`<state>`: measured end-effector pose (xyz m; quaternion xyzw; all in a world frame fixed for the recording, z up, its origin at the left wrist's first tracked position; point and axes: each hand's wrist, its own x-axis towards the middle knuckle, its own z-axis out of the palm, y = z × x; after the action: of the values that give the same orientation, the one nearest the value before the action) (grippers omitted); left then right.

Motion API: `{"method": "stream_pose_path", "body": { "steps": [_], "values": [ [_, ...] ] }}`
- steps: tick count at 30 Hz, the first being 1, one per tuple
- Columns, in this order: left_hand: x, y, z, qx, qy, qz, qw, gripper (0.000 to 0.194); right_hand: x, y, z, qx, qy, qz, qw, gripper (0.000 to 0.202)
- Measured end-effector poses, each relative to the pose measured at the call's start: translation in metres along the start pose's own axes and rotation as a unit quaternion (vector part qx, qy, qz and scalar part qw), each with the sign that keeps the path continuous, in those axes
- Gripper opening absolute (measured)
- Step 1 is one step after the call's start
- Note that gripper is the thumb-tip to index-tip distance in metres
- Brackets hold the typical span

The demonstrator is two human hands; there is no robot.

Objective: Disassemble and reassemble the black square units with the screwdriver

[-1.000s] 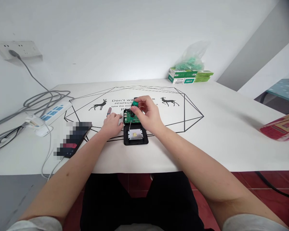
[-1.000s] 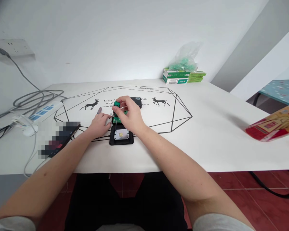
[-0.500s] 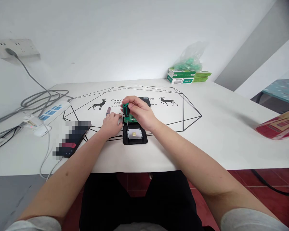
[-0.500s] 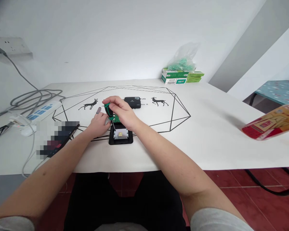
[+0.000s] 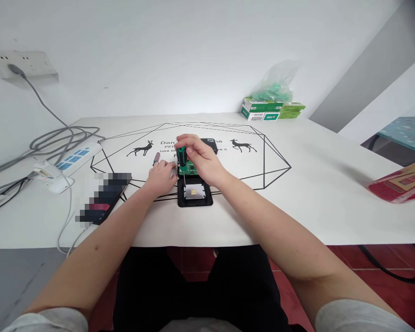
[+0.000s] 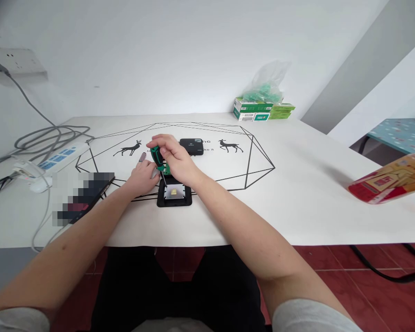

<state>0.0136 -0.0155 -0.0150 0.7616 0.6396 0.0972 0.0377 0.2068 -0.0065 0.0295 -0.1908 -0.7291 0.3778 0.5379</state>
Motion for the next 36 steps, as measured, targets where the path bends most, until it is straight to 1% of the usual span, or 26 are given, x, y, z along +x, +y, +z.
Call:
{"method": "stream_pose_path", "body": {
  "steps": [2,5,8,10,12,14,17,19,21,24,26,28,32,34,36],
  "values": [
    [0.0,0.0,0.0,-0.001,-0.004,0.0,1.0,0.041,0.002,0.003,-0.003,-0.023,0.015,-0.004,1.0,0.031],
    [-0.001,0.0,-0.001,0.002,-0.01,-0.001,1.0,0.043,0.002,0.004,-0.005,0.009,0.028,0.031,0.999,0.024],
    [-0.001,0.001,-0.002,0.006,-0.01,-0.004,1.0,0.04,0.0,-0.001,-0.006,0.078,0.001,0.055,0.995,0.016],
    [-0.001,0.002,-0.002,0.006,-0.009,-0.006,1.0,0.039,-0.002,-0.005,-0.005,0.112,-0.027,0.048,0.992,0.014],
    [-0.001,0.002,-0.002,0.006,-0.01,-0.007,1.0,0.038,-0.003,-0.007,-0.004,0.114,-0.037,0.032,0.992,0.015],
    [-0.001,0.002,-0.002,0.007,-0.011,-0.005,1.0,0.038,-0.003,-0.004,-0.002,0.077,-0.02,0.021,0.997,0.021],
    [-0.001,0.002,-0.003,0.006,-0.012,0.0,1.0,0.04,-0.003,0.004,0.001,-0.01,0.056,0.007,0.998,0.033],
    [-0.002,0.002,-0.003,0.003,-0.013,0.001,1.0,0.042,-0.004,0.008,0.002,-0.048,0.095,-0.006,0.994,0.036],
    [-0.002,0.002,-0.003,0.003,-0.012,0.002,1.0,0.043,-0.005,0.01,0.0,-0.051,0.091,-0.016,0.994,0.033],
    [-0.001,0.002,-0.002,0.003,-0.009,0.004,1.0,0.042,-0.006,0.008,-0.004,-0.039,0.055,-0.018,0.998,0.036],
    [-0.001,0.001,-0.001,-0.001,-0.007,0.005,1.0,0.041,-0.006,0.006,-0.004,-0.04,0.053,-0.02,0.998,0.036],
    [0.0,0.001,0.0,-0.006,-0.008,0.003,1.0,0.04,-0.006,0.005,0.0,-0.02,0.063,-0.022,0.998,0.037],
    [0.0,0.001,-0.002,-0.006,-0.009,0.003,1.0,0.04,-0.007,0.004,0.009,0.065,0.077,-0.005,0.995,0.038],
    [-0.001,0.001,-0.003,-0.001,-0.009,0.002,1.0,0.042,-0.007,0.007,0.011,0.054,0.097,-0.002,0.994,0.038],
    [-0.001,0.002,-0.003,0.002,-0.01,0.003,1.0,0.043,-0.008,0.01,0.011,0.016,0.129,-0.003,0.992,0.038]
  ]
}}
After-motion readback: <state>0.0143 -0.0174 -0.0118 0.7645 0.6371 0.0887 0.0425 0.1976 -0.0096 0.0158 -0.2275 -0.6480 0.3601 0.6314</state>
